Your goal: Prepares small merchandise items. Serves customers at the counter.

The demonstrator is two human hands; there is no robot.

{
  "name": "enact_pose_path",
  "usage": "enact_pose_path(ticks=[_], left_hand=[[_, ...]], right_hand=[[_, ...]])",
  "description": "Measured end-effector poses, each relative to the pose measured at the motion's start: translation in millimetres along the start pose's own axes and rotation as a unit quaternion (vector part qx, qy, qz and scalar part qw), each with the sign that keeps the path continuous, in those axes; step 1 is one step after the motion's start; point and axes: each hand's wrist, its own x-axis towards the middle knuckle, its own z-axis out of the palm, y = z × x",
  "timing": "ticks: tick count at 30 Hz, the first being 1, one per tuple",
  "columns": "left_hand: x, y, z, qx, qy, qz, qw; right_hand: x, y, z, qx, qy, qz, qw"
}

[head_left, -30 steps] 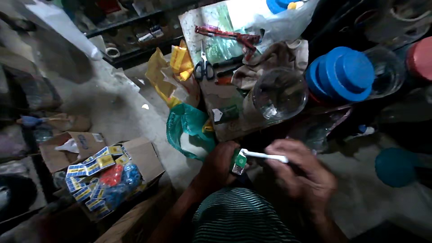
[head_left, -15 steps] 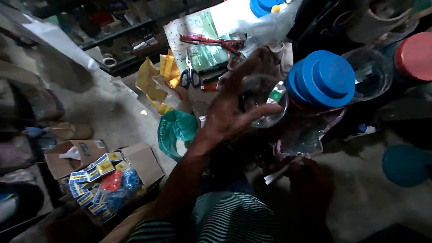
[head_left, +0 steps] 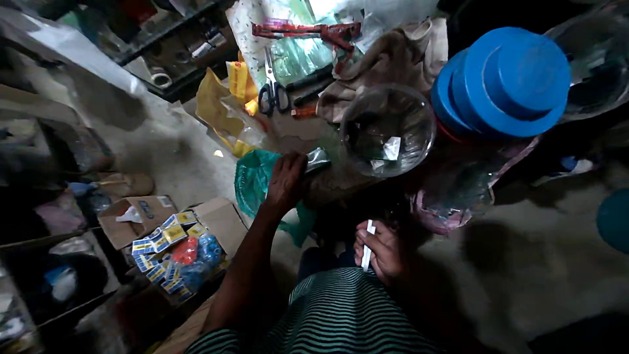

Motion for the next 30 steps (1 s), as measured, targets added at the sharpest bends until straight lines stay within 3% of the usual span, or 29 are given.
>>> enact_pose_path(ticks=[6, 13, 20, 25, 30], left_hand=[[-17, -22, -15, -0.139, -0.033, -0.002, 0.99], [-67, 1, -63, -0.253, -0.067, 0.005, 0.965], [-87, -3, -74, -0.231, -0.08, 0.059, 0.968], [-94, 26, -112, -0.122, -0.144, 0.086, 0.978], [-88, 4, -111, -0.111, -0.186, 0.097, 0.971]], right_hand=[[7, 8, 10, -0.007, 0.001, -0.026, 1.0], [7, 16, 17, 0.011, 0.005, -0.035, 0.999], [5, 24, 35, -0.006, -0.008, -0.06, 0.998], [5, 26, 38, -0.016, 0.008, -0.08, 0.997], [7, 27, 47, -0.024, 0.006, -0.112, 0.993]])
